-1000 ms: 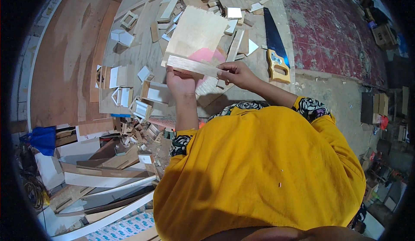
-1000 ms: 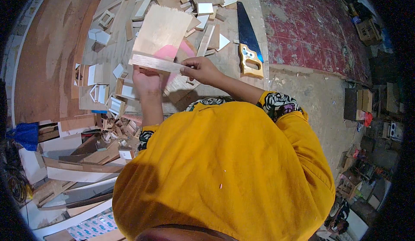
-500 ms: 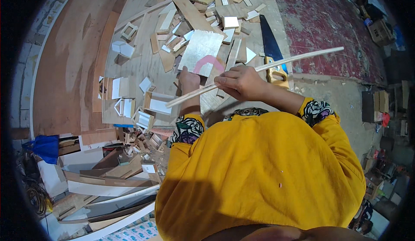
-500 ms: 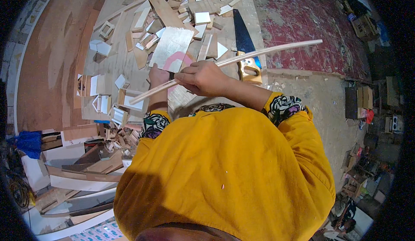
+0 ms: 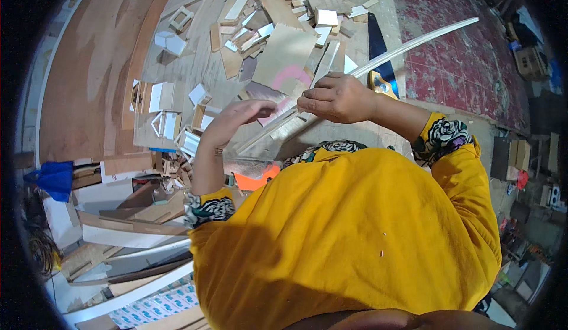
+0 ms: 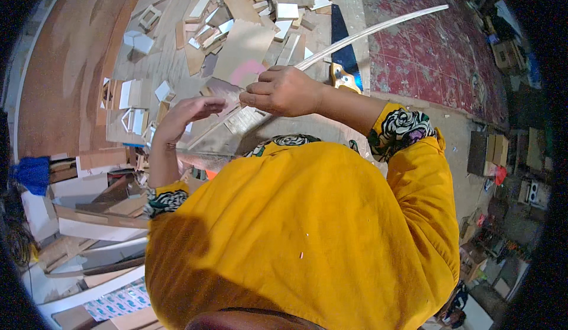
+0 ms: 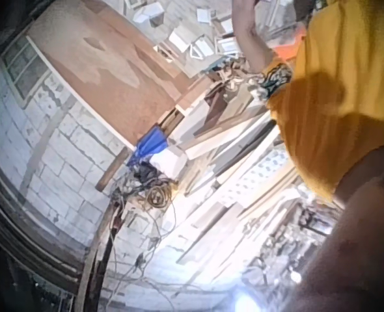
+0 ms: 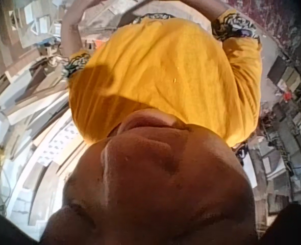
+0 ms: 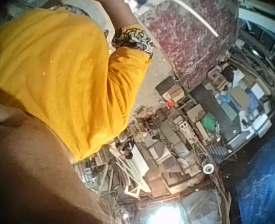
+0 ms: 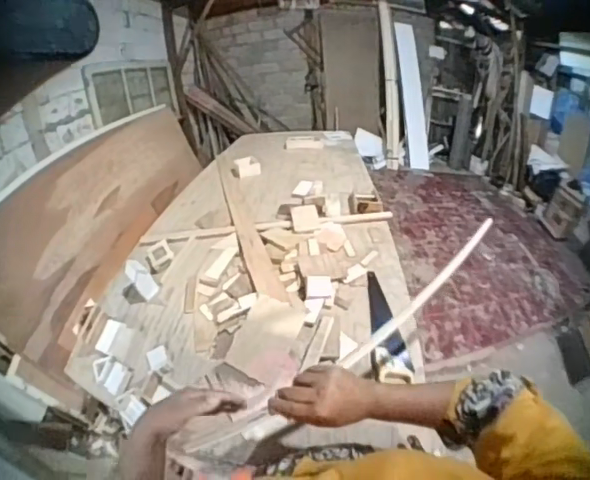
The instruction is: The recorder is using a hand saw to cut a thin strip of wood on a workbench in a workshop.
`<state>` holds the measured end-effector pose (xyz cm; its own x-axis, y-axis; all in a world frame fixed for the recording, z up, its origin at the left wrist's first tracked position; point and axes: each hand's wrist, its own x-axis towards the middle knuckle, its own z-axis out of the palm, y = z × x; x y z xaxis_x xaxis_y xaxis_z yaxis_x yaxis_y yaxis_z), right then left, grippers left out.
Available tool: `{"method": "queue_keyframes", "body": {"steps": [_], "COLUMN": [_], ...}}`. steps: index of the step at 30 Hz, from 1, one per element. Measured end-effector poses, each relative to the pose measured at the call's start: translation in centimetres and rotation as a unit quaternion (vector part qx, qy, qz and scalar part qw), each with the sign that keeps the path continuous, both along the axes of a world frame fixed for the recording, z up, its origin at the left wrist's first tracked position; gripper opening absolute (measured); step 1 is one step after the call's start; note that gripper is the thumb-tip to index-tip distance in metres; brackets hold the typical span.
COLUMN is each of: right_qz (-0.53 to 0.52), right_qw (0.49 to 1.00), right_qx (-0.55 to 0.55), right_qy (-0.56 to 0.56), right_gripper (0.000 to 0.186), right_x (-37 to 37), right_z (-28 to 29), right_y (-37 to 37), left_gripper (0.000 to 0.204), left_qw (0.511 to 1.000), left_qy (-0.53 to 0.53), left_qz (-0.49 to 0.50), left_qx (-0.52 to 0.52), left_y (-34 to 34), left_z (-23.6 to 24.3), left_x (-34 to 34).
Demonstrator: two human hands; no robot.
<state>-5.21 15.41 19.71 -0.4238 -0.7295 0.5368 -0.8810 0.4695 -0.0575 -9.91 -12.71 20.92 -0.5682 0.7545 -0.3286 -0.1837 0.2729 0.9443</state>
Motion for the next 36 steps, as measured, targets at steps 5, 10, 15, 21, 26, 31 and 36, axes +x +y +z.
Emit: {"method": "queue_keyframes", "body": {"steps": [5,10,15,21,26,31,36], "right_qz": [0.048,0.055,0.057,0.039,0.022,-0.025,-0.068], "right_qw": [0.996,0.993,0.993,0.993,0.995,0.997,0.997], "right_qx": [0.064,0.098,0.099,0.105,0.087,0.066,0.014], "right_qy": [0.038,0.041,0.028,0.024,0.036,-0.025,-0.013], "right_gripper": [0.034,0.036,0.038,0.037,0.035,0.035,0.047], "right_x": [0.0,0.2,0.6,1.1,1.3,1.8,3.1], "right_z": [-0.5,-0.9,-1.3,-1.6,-2.5,-3.1,-2.5], "right_y": [-1.3,-1.7,-1.4,-0.9,-0.5,-0.6,1.3], "left_gripper": [0.038,0.029,0.025,0.027,0.026,0.026,0.027], "left_qw": [0.982,0.987,0.991,0.990,0.992,0.991,0.979], "left_qy": [0.103,-0.111,-0.068,-0.086,-0.045,0.001,0.092], "left_qz": [0.007,0.094,0.107,0.109,0.120,0.116,0.143], "left_qx": [-0.160,-0.075,-0.035,-0.025,-0.013,-0.073,-0.115], "left_y": [2.7,4.1,4.0,4.1,4.7,5.6,5.4], "left_z": [1.0,-0.4,-1.9,-3.6,-5.2,-5.5,-8.8], "left_x": [2.9,4.5,4.9,4.6,4.7,4.5,4.8]}}
